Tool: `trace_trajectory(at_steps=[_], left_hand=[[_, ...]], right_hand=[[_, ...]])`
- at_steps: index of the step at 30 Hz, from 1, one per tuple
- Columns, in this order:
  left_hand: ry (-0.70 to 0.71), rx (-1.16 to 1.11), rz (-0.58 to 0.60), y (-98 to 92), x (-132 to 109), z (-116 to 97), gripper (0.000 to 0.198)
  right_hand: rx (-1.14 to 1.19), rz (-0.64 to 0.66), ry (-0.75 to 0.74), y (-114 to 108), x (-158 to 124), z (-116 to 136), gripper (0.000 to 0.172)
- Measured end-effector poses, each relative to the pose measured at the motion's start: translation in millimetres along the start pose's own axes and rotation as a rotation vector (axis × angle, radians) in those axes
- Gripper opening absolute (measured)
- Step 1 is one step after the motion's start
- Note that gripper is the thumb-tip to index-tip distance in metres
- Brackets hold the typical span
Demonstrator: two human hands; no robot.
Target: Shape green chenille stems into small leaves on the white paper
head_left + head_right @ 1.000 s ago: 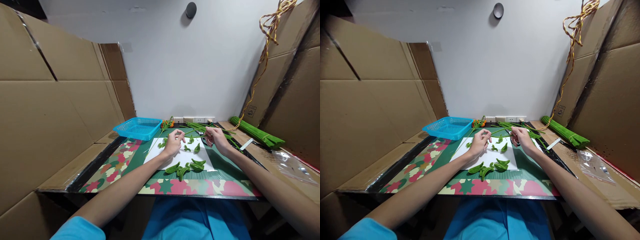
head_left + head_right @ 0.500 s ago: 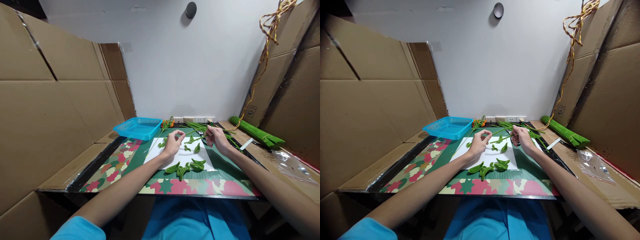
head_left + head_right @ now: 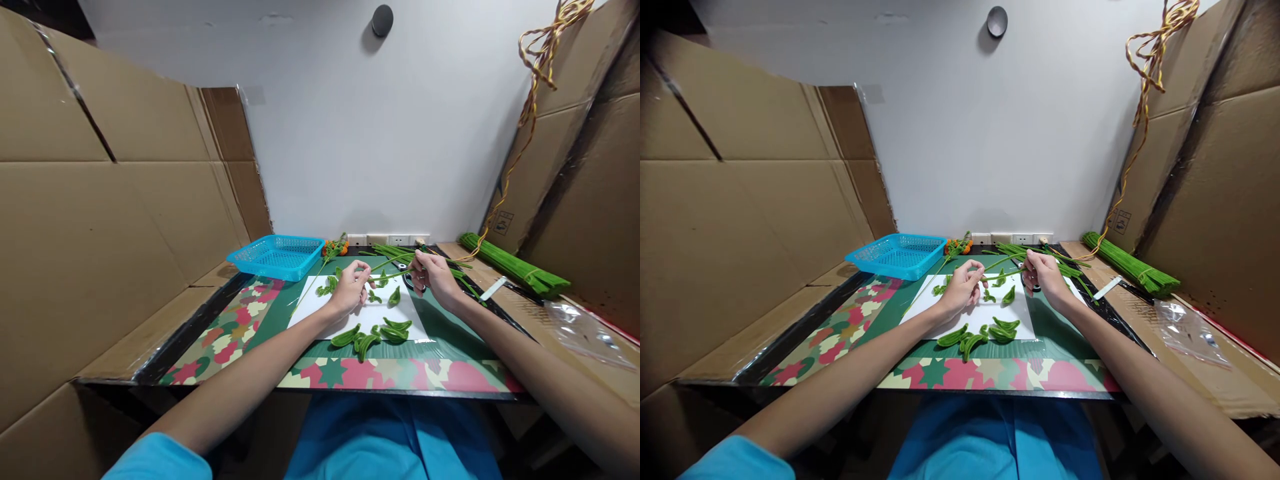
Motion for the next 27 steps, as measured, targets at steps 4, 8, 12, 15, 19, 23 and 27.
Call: trace_trajectory(at_steps=[4,8,12,15,19,23,27], left_hand=[[-0.033,-0.013,0.044,0.5,-1.9,-0.5,0.043],[-0.060,-0.030,0.096,2.3,-5.5,-2.8,0.044],[-0.049,-0.030,0.113,3.3,-6.3,-4.8,0.043],[-0.021,-0.034,0.085,2.7,-4.1,-4.1,0.042],[-0.008,-0.048,0.049,1.0,-1.1,-1.9,0.040],[-0.023,-0.068,0.036,0.5,-0.6,-1.3,0.041],[-0.074,-0.132,0.019,1.8,-0.2,-1.8,0.047]], right_hand=[[0.000,-0.009,-0.014,0.6,0.2,0.2,0.051],[-0.011,-0.018,-0.024,1.6,-0.2,1.2,0.051],[-0.027,-0.014,-0.029,1.6,-0.4,0.6,0.051],[-0.025,-0.020,-0.033,0.9,-0.4,-0.6,0.050],[-0.015,-0.032,-0.031,0.2,-0.2,-0.4,0.050],[0.002,-0.029,0.003,-0.6,0.8,0.6,0.049],[0.036,-0.018,0.079,-0.8,1.7,0.2,0.052]])
Point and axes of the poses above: each hand's wrist, its own x-axis towards the middle knuckle, its own y-axis out of the palm, z = x × y, the point moved 1 cm from there along x, towards the middle knuckle, and after that the axes turned 4 degrees about -z, right-handed, at the moved point
